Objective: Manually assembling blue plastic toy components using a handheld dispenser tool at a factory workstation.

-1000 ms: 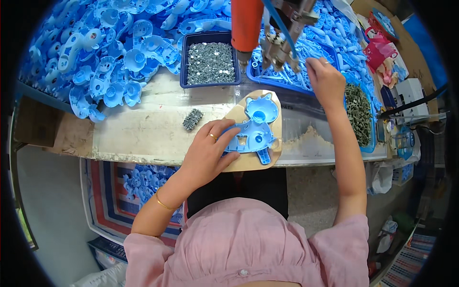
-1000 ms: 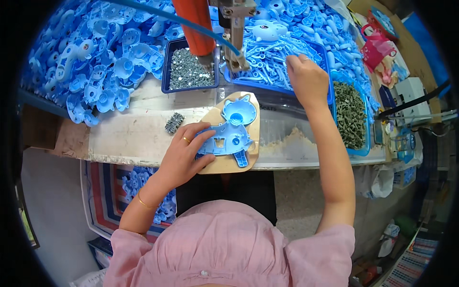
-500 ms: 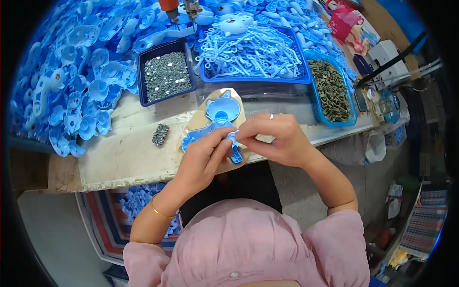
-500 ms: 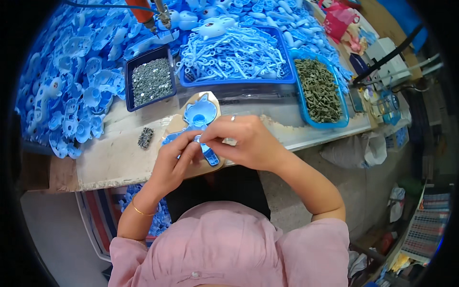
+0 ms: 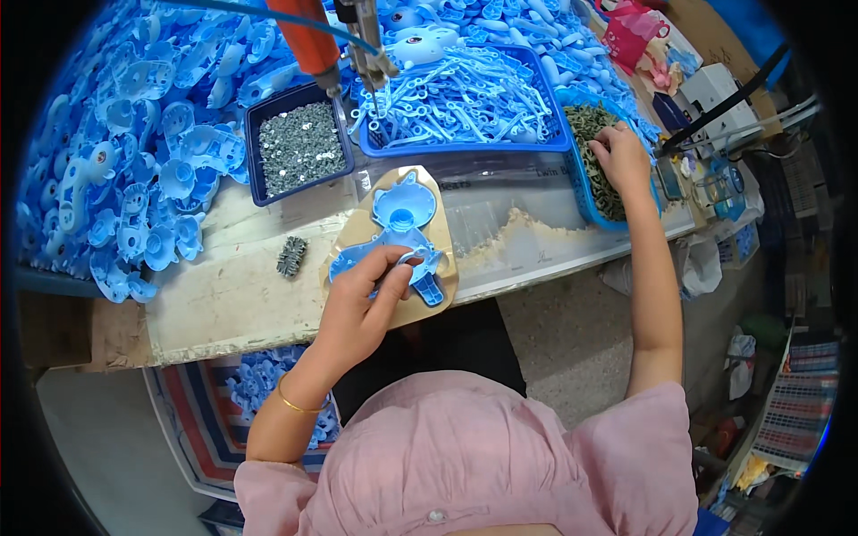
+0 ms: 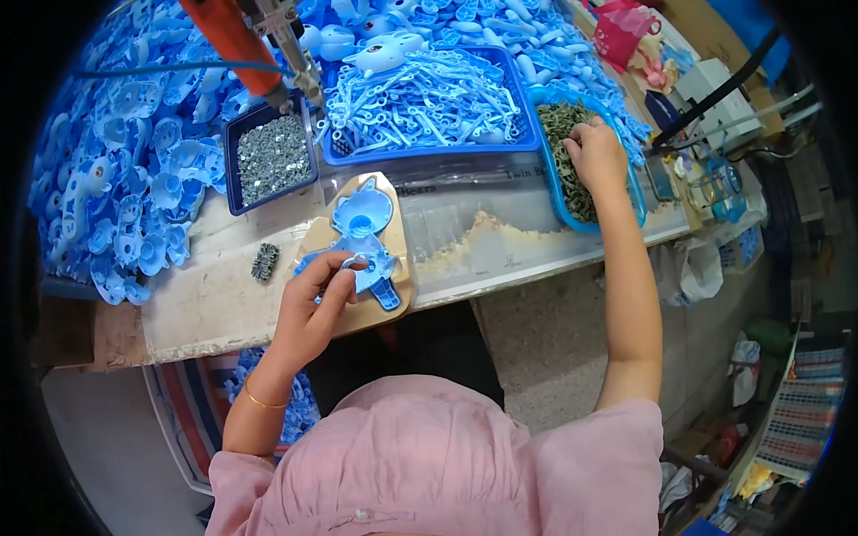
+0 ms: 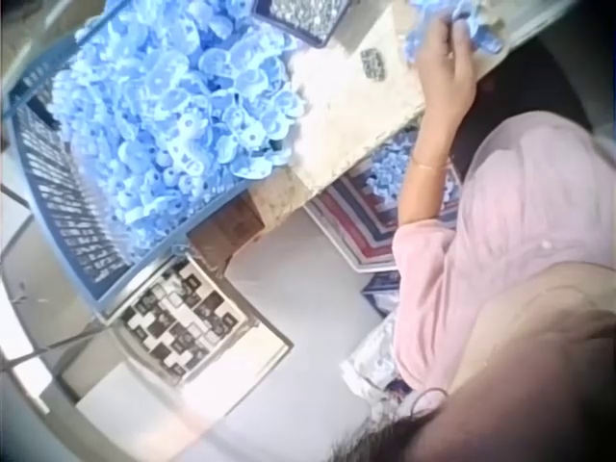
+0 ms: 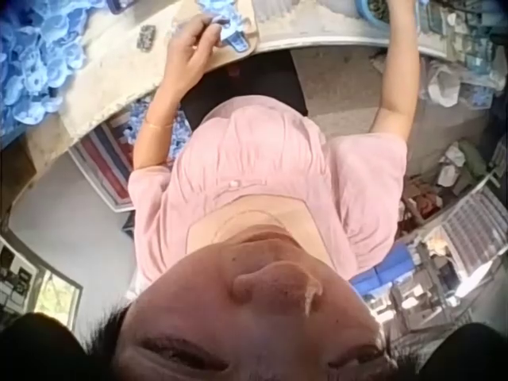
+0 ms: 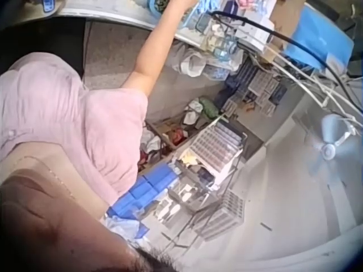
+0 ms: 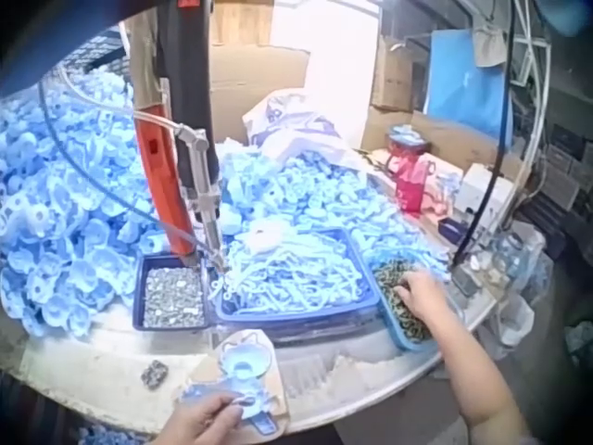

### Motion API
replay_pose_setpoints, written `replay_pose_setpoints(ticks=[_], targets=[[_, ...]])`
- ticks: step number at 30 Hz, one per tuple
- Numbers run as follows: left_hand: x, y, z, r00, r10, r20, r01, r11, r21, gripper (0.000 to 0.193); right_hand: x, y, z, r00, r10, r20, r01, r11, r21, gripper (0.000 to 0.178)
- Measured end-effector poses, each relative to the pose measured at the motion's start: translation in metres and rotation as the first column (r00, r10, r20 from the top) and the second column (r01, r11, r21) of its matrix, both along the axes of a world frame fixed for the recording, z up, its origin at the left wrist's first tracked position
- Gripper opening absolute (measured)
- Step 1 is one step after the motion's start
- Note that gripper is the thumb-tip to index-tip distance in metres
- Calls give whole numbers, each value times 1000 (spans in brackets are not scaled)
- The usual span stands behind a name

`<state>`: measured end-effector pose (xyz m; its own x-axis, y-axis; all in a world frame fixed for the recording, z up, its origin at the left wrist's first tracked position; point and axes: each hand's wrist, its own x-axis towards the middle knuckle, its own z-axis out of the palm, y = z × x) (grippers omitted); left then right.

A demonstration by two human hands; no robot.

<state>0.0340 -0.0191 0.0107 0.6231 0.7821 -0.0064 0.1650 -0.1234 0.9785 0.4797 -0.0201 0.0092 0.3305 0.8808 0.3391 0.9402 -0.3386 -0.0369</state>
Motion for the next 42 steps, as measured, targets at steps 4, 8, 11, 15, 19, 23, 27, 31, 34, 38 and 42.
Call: replay_pose_setpoints(ticks=[4, 8, 11, 15, 19, 23, 27, 31, 34, 38, 42], targets=[[-3, -2, -4, 1000, 20, 8, -20, 1000, 16, 20, 5, 0, 3, 995, 66, -74, -67, 998, -15, 11], [-4, -2, -6, 1000, 8, 11, -9, 999, 34, 21, 14, -1, 5, 977, 186, -109, -192, 980, -57, 10], [-4, -2, -3, 1000, 6, 1, -6, 999, 32, 21, 12, 3, 10, 948, 234, -217, -265, 955, -131, 13], [-4, -2, -1, 1000, -5, -5, 5, 999, 34, 21, 10, 5, 15, 935, 306, -179, -332, 933, -138, 15], [-5, -3, -5, 1000, 7, -1, -7, 999, 36, 20, 12, 7, 14, 940, 337, 57, -315, 918, -241, 17], [-7, -2, -3, 1000, 0, -21, 0, 999, 34, 20, 14, 6, 22, 949, 309, -54, -312, 911, -270, 17], [-8, -2, -3, 1000, 25, 17, -26, 997, 70, 21, 26, -1, 44, 959, 194, -205, -235, 951, -201, 16], [-9, 5, 5, 1000, 21, 13, -22, 997, 77, 21, 18, -9, 59, 916, 156, -371, -184, 982, -41, 21], [-7, 6, 7, 1000, 29, 0, -29, 999, -28, 21, -62, -9, 60, 451, 238, -860, -352, 933, 73, 14], [0, 5, 1, 998, 19, 55, -12, 993, -120, 18, -168, -23, 41, 280, 379, -882, -613, 777, 140, 11], [-1, 1, -3, 998, -1, 61, 9, 991, -131, 18, -217, -19, 39, -42, 56, -998, -588, 806, 70, 11]])
